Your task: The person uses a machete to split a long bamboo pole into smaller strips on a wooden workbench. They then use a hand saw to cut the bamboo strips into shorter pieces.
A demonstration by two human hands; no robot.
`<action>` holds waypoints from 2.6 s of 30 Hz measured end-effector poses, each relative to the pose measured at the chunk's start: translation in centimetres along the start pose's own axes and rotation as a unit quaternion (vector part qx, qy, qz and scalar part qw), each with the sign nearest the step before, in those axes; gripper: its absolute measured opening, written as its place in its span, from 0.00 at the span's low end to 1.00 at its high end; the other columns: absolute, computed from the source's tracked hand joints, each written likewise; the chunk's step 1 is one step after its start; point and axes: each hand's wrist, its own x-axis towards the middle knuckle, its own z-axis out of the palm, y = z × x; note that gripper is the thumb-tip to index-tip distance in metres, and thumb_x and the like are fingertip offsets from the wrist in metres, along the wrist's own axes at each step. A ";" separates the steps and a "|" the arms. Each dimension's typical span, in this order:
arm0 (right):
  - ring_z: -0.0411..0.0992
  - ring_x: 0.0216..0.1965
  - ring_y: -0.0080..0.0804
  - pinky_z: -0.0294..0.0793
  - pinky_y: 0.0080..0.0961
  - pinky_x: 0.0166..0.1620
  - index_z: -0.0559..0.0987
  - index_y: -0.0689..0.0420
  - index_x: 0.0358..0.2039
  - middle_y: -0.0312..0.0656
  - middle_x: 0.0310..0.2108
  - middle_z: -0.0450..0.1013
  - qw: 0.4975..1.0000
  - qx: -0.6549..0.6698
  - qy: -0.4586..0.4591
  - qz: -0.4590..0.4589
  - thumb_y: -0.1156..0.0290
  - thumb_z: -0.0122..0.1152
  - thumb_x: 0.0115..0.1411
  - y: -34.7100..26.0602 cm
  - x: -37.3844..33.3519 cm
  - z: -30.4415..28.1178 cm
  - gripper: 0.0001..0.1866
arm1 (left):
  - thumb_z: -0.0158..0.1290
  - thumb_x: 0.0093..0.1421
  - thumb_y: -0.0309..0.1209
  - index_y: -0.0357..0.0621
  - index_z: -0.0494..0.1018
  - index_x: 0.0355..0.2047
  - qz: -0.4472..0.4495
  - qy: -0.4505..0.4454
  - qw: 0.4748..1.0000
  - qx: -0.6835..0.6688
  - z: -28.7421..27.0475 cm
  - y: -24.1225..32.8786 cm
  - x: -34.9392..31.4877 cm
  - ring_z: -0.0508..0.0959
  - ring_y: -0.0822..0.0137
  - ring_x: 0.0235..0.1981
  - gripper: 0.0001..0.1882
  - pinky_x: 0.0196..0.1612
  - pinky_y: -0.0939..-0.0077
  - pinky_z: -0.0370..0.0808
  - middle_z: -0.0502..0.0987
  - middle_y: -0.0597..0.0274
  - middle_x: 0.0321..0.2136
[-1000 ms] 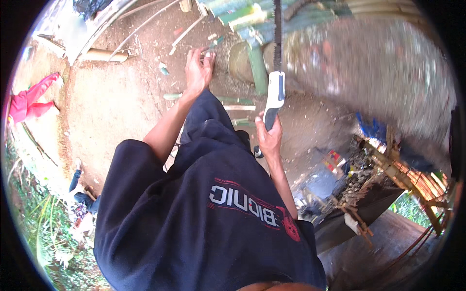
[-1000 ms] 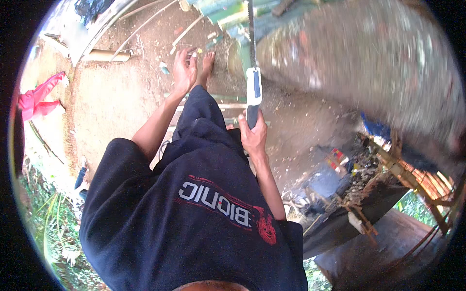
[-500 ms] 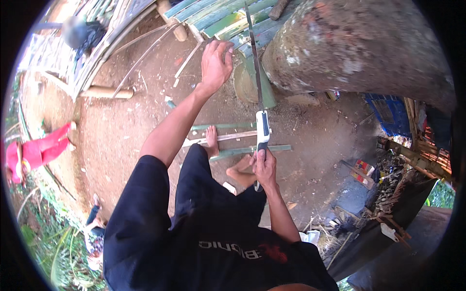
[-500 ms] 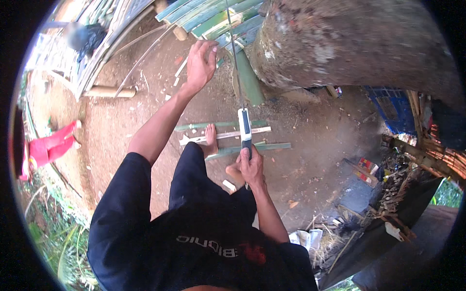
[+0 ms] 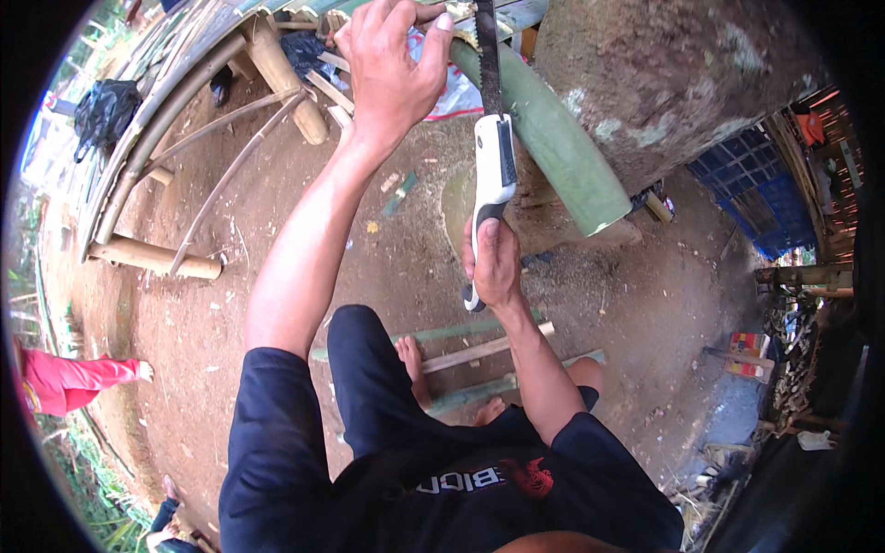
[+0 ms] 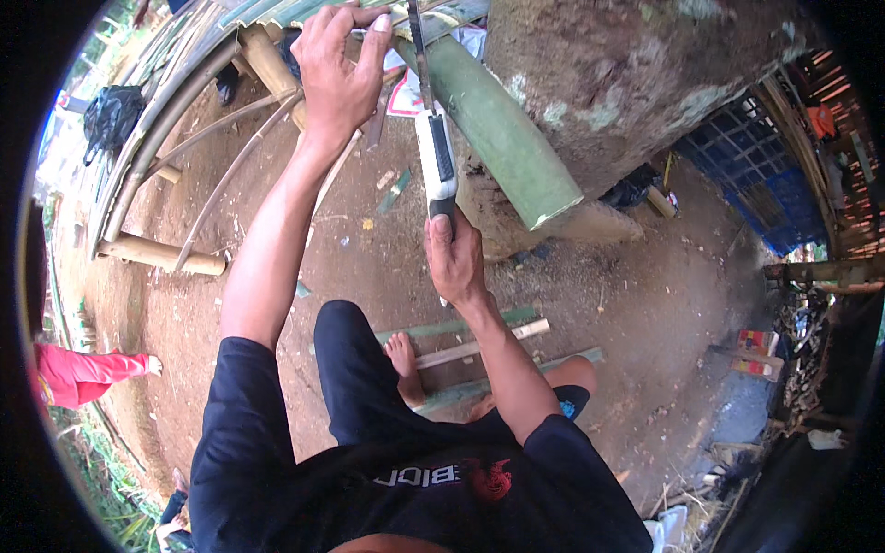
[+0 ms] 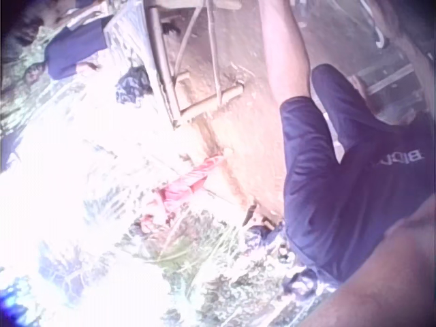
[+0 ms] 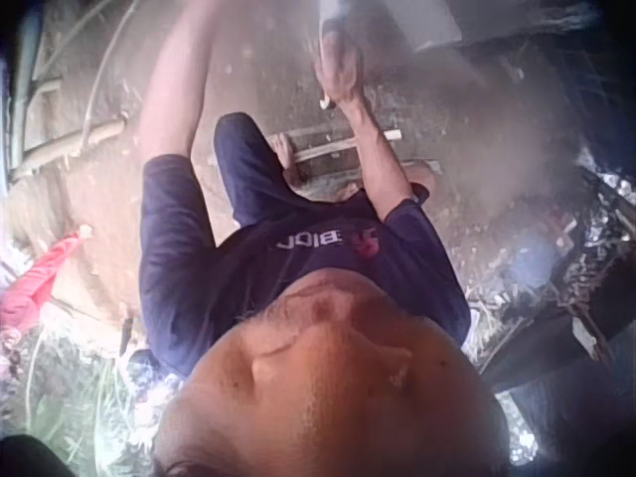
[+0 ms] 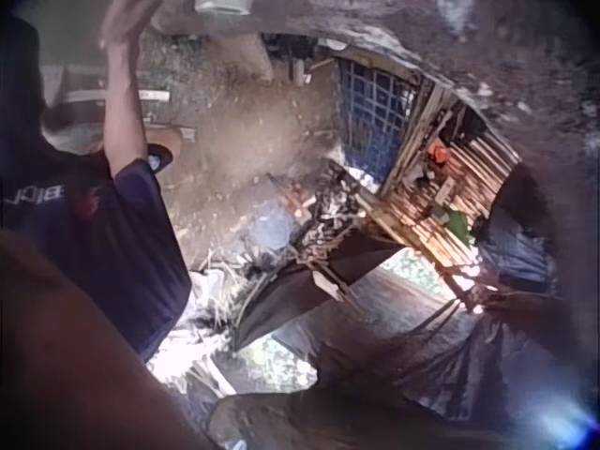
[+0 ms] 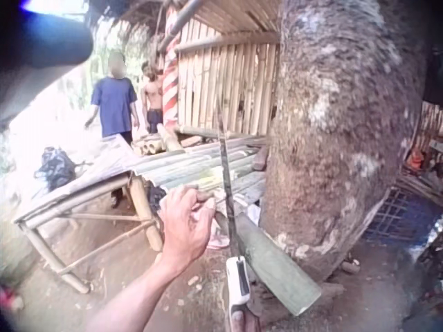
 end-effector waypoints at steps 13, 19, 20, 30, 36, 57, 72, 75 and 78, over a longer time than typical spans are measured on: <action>0.64 0.18 0.24 0.63 0.29 0.23 0.70 0.61 0.34 0.36 0.16 0.64 0.997 -0.041 0.010 -0.063 0.51 0.43 0.69 6.5 -1.2 -0.6 0.23 | 0.57 0.52 0.36 0.44 0.76 0.30 0.018 0.063 0.997 0.046 1.4 0.0 -0.9 0.72 0.56 0.37 0.10 0.42 0.61 0.65 0.72 0.58 0.28; 0.65 0.18 0.31 0.62 0.33 0.23 0.70 0.61 0.30 0.40 0.16 0.65 0.997 -0.053 0.004 -0.047 0.48 0.43 0.69 5.0 0.9 -0.4 0.26 | 0.58 0.50 0.37 0.42 0.74 0.28 -0.003 0.060 0.997 0.048 1.5 0.4 -0.8 0.71 0.54 0.38 0.11 0.43 0.59 0.66 0.71 0.56 0.30; 0.65 0.18 0.32 0.62 0.34 0.24 0.70 0.61 0.30 0.40 0.16 0.65 0.997 -0.060 0.005 -0.047 0.48 0.43 0.69 5.0 0.9 -0.6 0.26 | 0.58 0.50 0.36 0.42 0.74 0.28 -0.004 0.060 0.997 0.045 1.7 0.4 -0.9 0.71 0.54 0.38 0.11 0.43 0.59 0.66 0.71 0.56 0.30; 0.64 0.19 0.31 0.63 0.34 0.25 0.71 0.62 0.32 0.41 0.16 0.63 0.998 -0.064 0.006 -0.022 0.48 0.45 0.68 4.8 -0.3 -0.6 0.25 | 0.59 0.49 0.34 0.40 0.73 0.28 0.000 0.060 0.997 0.046 1.5 0.5 -0.8 0.71 0.52 0.36 0.10 0.40 0.59 0.68 0.71 0.53 0.29; 0.63 0.18 0.32 0.63 0.35 0.25 0.71 0.62 0.32 0.41 0.15 0.62 0.998 -0.052 0.005 -0.035 0.48 0.44 0.68 6.7 -1.7 -1.0 0.26 | 0.57 0.50 0.32 0.41 0.75 0.29 -0.005 0.047 0.998 0.045 1.1 0.8 -0.5 0.71 0.53 0.36 0.09 0.40 0.60 0.68 0.71 0.55 0.28; 0.60 0.14 0.17 0.58 0.19 0.18 0.69 0.60 0.30 0.31 0.14 0.61 0.997 -0.006 -0.056 -0.061 0.40 0.38 0.67 6.9 -7.8 -3.4 0.31 | 0.45 0.55 0.24 0.36 0.76 0.30 -0.014 0.034 0.997 -0.075 0.3 0.5 -0.7 0.71 0.53 0.36 0.10 0.42 0.62 0.67 0.72 0.53 0.29; 0.61 0.14 0.19 0.57 0.21 0.18 0.69 0.61 0.25 0.33 0.13 0.62 0.995 -0.007 -0.087 0.040 0.35 0.41 0.64 4.8 -12.8 -3.7 0.35 | 0.40 0.55 0.23 0.36 0.76 0.35 -0.052 0.022 0.997 -0.050 0.0 0.4 -1.0 0.69 0.53 0.39 0.14 0.45 0.62 0.65 0.70 0.51 0.34; 0.62 0.15 0.19 0.58 0.20 0.18 0.69 0.61 0.28 0.33 0.14 0.63 0.992 -0.005 -0.096 0.086 0.38 0.41 0.65 0.8 -13.9 -3.7 0.34 | 0.43 0.56 0.24 0.38 0.77 0.40 -0.079 -0.005 0.995 -0.065 -0.3 0.4 -0.8 0.70 0.52 0.43 0.15 0.49 0.61 0.64 0.71 0.50 0.37; 0.62 0.15 0.18 0.59 0.19 0.19 0.69 0.61 0.29 0.32 0.14 0.63 0.989 -0.012 -0.082 0.121 0.42 0.44 0.66 -4.8 -14.4 -3.2 0.30 | 0.46 0.59 0.28 0.40 0.77 0.42 -0.105 -0.044 0.991 -0.064 -1.2 0.6 -0.8 0.70 0.50 0.48 0.14 0.53 0.59 0.64 0.72 0.50 0.41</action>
